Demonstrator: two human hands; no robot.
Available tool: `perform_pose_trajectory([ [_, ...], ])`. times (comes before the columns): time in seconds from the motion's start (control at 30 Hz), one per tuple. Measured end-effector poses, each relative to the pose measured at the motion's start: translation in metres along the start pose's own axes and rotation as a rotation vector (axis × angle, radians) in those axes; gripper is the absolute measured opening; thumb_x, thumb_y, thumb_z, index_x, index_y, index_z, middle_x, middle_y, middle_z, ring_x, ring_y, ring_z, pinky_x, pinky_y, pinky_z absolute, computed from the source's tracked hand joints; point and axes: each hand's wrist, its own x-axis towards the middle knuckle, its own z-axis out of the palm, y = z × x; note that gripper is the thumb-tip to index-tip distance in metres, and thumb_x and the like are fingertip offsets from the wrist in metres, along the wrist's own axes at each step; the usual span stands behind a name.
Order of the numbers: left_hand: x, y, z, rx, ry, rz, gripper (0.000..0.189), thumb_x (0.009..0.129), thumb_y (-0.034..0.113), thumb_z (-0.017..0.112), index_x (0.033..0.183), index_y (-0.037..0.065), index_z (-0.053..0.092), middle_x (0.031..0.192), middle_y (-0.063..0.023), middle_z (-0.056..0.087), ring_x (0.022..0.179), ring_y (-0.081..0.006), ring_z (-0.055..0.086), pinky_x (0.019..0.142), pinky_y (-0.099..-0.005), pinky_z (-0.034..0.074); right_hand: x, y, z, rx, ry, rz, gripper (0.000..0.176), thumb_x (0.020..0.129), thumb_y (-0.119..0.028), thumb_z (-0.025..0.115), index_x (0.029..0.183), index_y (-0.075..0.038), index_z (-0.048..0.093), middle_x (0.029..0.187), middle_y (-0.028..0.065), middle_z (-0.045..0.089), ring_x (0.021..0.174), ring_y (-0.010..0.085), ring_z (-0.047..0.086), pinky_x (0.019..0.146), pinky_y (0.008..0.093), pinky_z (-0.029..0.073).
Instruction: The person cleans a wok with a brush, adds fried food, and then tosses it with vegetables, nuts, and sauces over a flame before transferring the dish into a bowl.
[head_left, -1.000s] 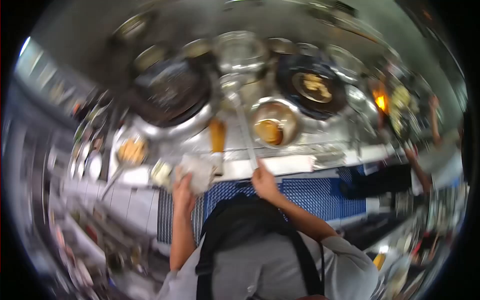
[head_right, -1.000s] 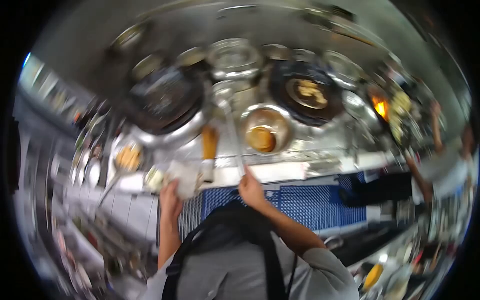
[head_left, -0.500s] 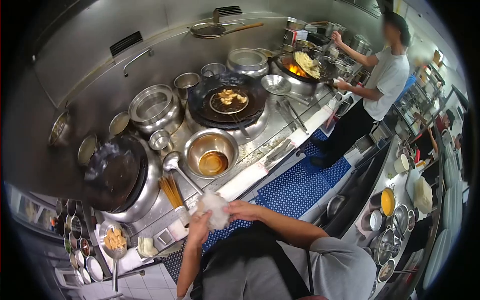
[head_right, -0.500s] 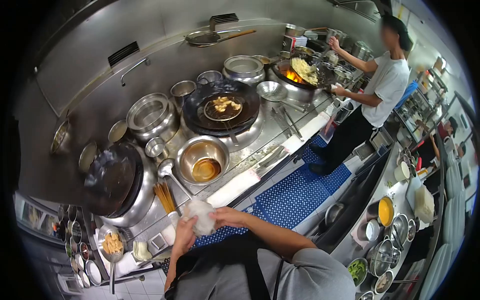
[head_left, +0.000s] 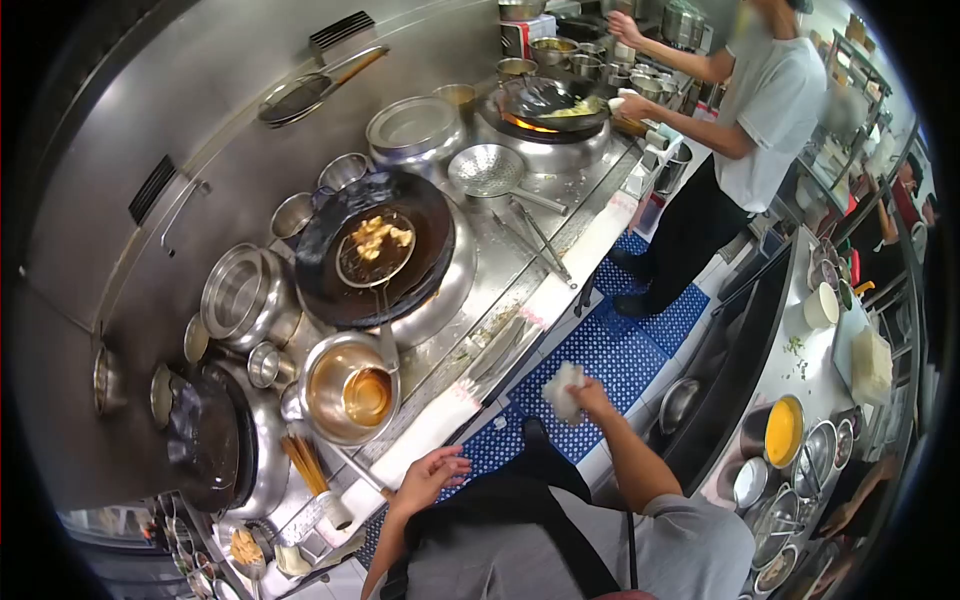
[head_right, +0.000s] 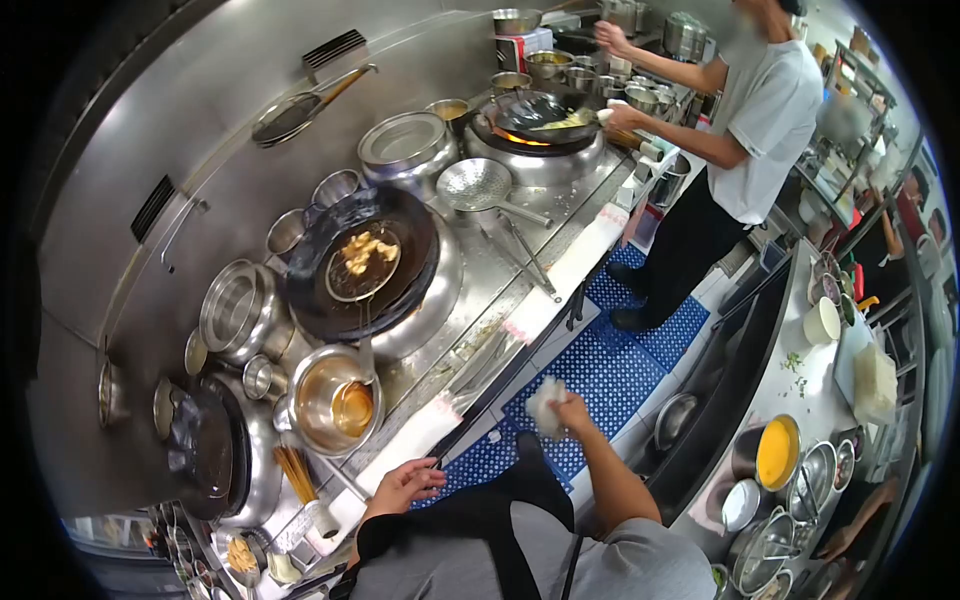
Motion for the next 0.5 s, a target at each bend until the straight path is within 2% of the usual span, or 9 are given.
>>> perform_pose_trajectory([
  [0.03,0.008,0.009,0.006,0.083,-0.001,-0.035,0.04,0.103,0.015,0.055,0.14,0.001,0.049,0.12,-0.0141,0.066,0.11,-0.02,0.064,0.09,-0.0319,0.055,0.038,0.008,-0.026,-0.027,0.061,-0.002,0.027,0.093,-0.01,0.067,0.118,0.0,0.066,0.105,0.0103,0.071,0.091,0.0217,0.07,0.083,0.0391,0.058],
  [0.1,0.023,0.022,0.014,0.243,-0.003,-0.098,0.041,0.102,0.016,0.056,0.14,0.002,0.05,0.119,-0.0126,0.066,0.109,-0.0184,0.064,0.091,-0.0308,0.055,0.069,-0.041,-0.064,0.061,0.196,0.037,0.027,0.093,-0.01,0.066,0.118,-0.001,0.066,0.104,0.0109,0.071,0.09,0.0217,0.069,0.082,0.0392,0.058],
  [0.17,0.029,0.017,0.012,0.294,0.051,-0.179,0.036,0.102,0.02,0.058,0.133,0.002,0.057,0.11,-0.011,0.07,0.104,-0.0167,0.066,0.089,-0.0307,0.054,0.132,-0.062,-0.105,0.247,0.217,-0.108,0.027,0.093,-0.011,0.066,0.118,-0.001,0.066,0.102,0.0105,0.071,0.092,0.0218,0.069,0.079,0.0383,0.058],
  [0.23,0.024,0.019,0.012,0.415,0.122,-0.269,0.032,0.101,0.022,0.06,0.125,0.002,0.063,0.106,-0.013,0.071,0.1,-0.0189,0.068,0.088,-0.0336,0.053,0.202,-0.096,-0.152,0.178,0.291,-0.234,0.027,0.092,-0.009,0.066,0.117,-0.001,0.066,0.103,0.0103,0.071,0.091,0.0209,0.069,0.076,0.0369,0.057],
  [0.3,0.012,0.023,0.013,0.796,0.136,-0.274,0.029,0.1,0.025,0.057,0.114,0.002,0.067,0.1,-0.0174,0.071,0.098,-0.0264,0.068,0.088,-0.0382,0.052,0.245,-0.157,-0.19,-0.032,0.462,-0.341,0.025,0.09,-0.006,0.065,0.115,0.001,0.067,0.102,0.0103,0.072,0.087,0.0199,0.068,0.075,0.0356,0.056],
  [0.37,-0.003,0.014,0.005,1.172,0.164,-0.285,0.03,0.098,0.028,0.055,0.104,0.003,0.07,0.093,-0.0217,0.071,0.096,-0.0338,0.068,0.088,-0.0427,0.05,0.331,-0.186,-0.242,0.001,0.57,-0.509,0.025,0.09,-0.006,0.064,0.113,0.001,0.068,0.101,0.0111,0.072,0.084,0.0197,0.068,0.076,0.0354,0.055],
  [0.4,0.0,-0.008,-0.022,1.035,0.035,-0.553,0.031,0.098,0.029,0.053,0.102,0.003,0.071,0.092,-0.0204,0.071,0.094,-0.0347,0.068,0.088,-0.0427,0.05,0.354,-0.214,-0.26,-0.014,0.633,-0.576,0.025,0.089,-0.007,0.064,0.113,0.002,0.068,0.099,0.0112,0.073,0.084,0.0197,0.068,0.075,0.0352,0.055],
  [0.47,-0.019,-0.071,-0.065,1.072,-0.167,-0.659,0.033,0.096,0.032,0.052,0.098,0.005,0.071,0.09,-0.0181,0.072,0.09,-0.0358,0.069,0.088,-0.0428,0.05,0.406,-0.258,-0.296,-0.258,0.826,-0.699,0.029,0.09,-0.01,0.063,0.116,0.003,0.066,0.101,0.0172,0.073,0.089,0.0268,0.07,0.08,0.0377,0.053],
  [0.5,-0.037,-0.103,-0.073,1.265,-0.254,-0.512,0.033,0.096,0.033,0.052,0.095,0.006,0.072,0.089,-0.0171,0.072,0.087,-0.036,0.069,0.088,-0.0429,0.051,0.419,-0.286,-0.307,-0.354,0.923,-0.691,0.031,0.09,-0.012,0.062,0.117,0.004,0.065,0.102,0.0197,0.072,0.091,0.0311,0.07,0.083,0.0393,0.053],
])
